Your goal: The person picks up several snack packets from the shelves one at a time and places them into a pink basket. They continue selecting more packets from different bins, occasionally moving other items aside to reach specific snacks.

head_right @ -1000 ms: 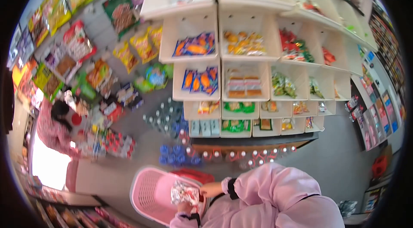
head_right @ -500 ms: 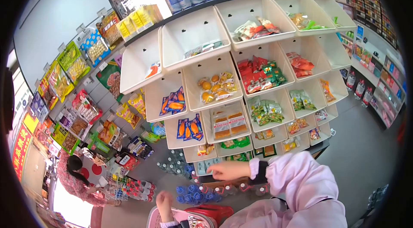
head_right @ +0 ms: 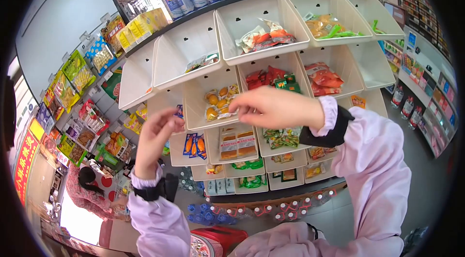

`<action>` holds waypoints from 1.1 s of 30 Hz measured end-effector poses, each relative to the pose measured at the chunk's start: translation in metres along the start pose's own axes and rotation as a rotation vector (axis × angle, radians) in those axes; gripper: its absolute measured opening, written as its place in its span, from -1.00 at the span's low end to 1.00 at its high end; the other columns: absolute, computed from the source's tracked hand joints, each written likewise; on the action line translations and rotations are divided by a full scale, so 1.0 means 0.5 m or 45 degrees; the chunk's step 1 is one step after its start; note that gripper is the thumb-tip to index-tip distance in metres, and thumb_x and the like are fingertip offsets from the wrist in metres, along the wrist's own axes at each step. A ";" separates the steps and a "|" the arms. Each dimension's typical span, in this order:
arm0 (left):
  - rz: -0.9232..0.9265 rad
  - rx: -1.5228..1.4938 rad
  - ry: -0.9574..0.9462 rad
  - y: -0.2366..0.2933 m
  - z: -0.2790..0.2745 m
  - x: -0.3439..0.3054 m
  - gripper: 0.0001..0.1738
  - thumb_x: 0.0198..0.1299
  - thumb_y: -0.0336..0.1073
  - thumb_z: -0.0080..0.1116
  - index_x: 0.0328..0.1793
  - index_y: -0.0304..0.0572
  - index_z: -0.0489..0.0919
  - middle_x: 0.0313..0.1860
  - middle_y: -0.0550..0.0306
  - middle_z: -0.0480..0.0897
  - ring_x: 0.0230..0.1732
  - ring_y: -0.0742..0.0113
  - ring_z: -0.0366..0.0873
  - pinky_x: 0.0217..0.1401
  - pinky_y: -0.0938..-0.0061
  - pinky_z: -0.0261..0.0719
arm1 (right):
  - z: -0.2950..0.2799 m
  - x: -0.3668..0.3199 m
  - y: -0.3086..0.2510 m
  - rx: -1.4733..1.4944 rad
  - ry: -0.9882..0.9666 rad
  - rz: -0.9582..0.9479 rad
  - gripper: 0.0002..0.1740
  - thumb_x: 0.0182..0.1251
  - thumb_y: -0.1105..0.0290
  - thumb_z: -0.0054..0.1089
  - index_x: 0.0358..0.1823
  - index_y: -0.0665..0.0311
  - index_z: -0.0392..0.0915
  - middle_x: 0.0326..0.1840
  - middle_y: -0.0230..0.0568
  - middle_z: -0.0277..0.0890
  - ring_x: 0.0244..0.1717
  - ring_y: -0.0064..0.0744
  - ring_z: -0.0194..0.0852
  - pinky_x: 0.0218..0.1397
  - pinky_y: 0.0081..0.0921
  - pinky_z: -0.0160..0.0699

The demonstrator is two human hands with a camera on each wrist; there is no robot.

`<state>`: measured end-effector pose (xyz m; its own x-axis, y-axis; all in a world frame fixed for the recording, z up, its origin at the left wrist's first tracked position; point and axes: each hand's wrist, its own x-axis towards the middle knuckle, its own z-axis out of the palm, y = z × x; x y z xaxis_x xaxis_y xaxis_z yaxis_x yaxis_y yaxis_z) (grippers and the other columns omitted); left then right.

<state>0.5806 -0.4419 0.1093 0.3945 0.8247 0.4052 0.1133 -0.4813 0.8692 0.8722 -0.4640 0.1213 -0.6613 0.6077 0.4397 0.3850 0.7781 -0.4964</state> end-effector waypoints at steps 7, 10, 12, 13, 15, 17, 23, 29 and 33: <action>0.142 0.386 -0.015 0.083 -0.014 0.167 -0.68 0.14 -0.44 -0.08 0.05 -0.33 0.34 -0.31 0.02 0.54 -0.26 0.41 0.50 -0.17 0.57 0.46 | -0.076 0.068 0.004 0.024 0.090 0.030 -0.71 0.16 0.51 -0.03 -0.07 0.42 0.35 -0.23 -0.17 0.47 -0.19 -0.46 0.46 -0.17 -0.57 0.46; 0.191 0.639 0.039 0.071 -0.042 0.226 -0.66 0.08 -0.43 -0.06 0.03 -0.32 0.37 -0.34 -0.01 0.55 -0.27 0.37 0.52 -0.19 0.55 0.46 | -0.073 0.126 0.023 -0.105 0.177 -0.025 -0.71 0.16 0.51 -0.02 -0.07 0.43 0.34 -0.22 -0.18 0.46 -0.20 -0.47 0.45 -0.16 -0.58 0.45; 0.229 0.817 0.053 0.049 -0.067 0.264 -0.65 0.04 -0.42 -0.05 0.01 -0.32 0.39 -0.35 -0.03 0.56 -0.28 0.32 0.52 -0.20 0.52 0.46 | -0.069 0.175 0.043 -0.230 0.228 -0.114 -0.73 0.13 0.48 -0.05 -0.12 0.41 0.36 -0.28 -0.08 0.47 -0.24 -0.29 0.46 -0.18 -0.47 0.44; 0.225 0.837 0.048 0.037 -0.080 0.279 -0.65 0.03 -0.42 -0.06 0.00 -0.33 0.40 -0.34 -0.05 0.56 -0.28 0.29 0.53 -0.19 0.50 0.46 | -0.066 0.205 0.050 -0.314 0.263 -0.164 -0.73 0.11 0.46 -0.06 -0.14 0.40 0.38 -0.31 -0.04 0.47 -0.27 -0.19 0.46 -0.20 -0.40 0.42; 0.220 0.871 0.034 0.011 -0.102 0.312 -0.64 0.00 -0.43 -0.07 -0.02 -0.33 0.40 -0.33 -0.07 0.56 -0.28 0.23 0.53 -0.18 0.46 0.45 | -0.062 0.251 0.062 -0.525 0.300 -0.179 -0.73 0.06 0.45 -0.06 -0.17 0.38 0.40 -0.33 0.04 0.46 -0.26 -0.01 0.43 -0.17 -0.26 0.38; 0.176 0.935 -0.024 -0.018 -0.127 0.345 -0.62 0.03 -0.44 -0.12 0.04 -0.27 0.36 -0.26 -0.02 0.55 -0.32 0.32 0.52 -0.27 0.51 0.48 | -0.055 0.300 0.087 -0.711 0.208 -0.099 -0.72 0.06 0.44 -0.04 -0.17 0.38 0.40 -0.33 0.03 0.47 -0.24 -0.01 0.43 -0.16 -0.25 0.38; 0.084 1.009 -0.190 -0.072 -0.159 0.396 -0.56 0.02 -0.54 -0.25 0.11 -0.28 0.29 -0.19 -0.08 0.52 -0.29 0.28 0.52 -0.25 0.48 0.48 | -0.035 0.410 0.139 -0.885 -0.058 0.054 -0.69 0.01 0.48 0.03 -0.13 0.31 0.45 -0.26 0.01 0.48 -0.19 -0.05 0.44 -0.13 -0.27 0.38; 0.160 1.032 -0.185 -0.086 -0.164 0.400 -0.47 -0.06 -0.62 -0.27 0.15 -0.31 0.26 -0.15 -0.17 0.51 -0.24 0.22 0.52 -0.20 0.46 0.48 | -0.002 0.464 0.151 -1.116 -0.310 0.144 -0.68 -0.12 0.34 0.17 -0.24 0.23 0.52 -0.34 -0.07 0.52 -0.26 -0.07 0.48 -0.25 -0.27 0.45; 0.123 0.910 -0.201 -0.119 -0.175 0.418 -0.45 -0.06 -0.65 -0.30 0.17 -0.34 0.24 -0.12 -0.21 0.48 -0.22 0.22 0.52 -0.18 0.49 0.48 | 0.007 0.471 0.156 -1.097 -0.303 0.125 -0.73 -0.11 0.33 0.17 -0.30 0.23 0.53 -0.36 -0.11 0.53 -0.28 -0.09 0.49 -0.28 -0.26 0.46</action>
<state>0.5763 -0.2149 0.1668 0.5534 0.7421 0.3782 0.6166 -0.6703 0.4129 0.7443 -0.2608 0.1835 -0.6788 0.7035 0.2103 0.7329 0.6318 0.2523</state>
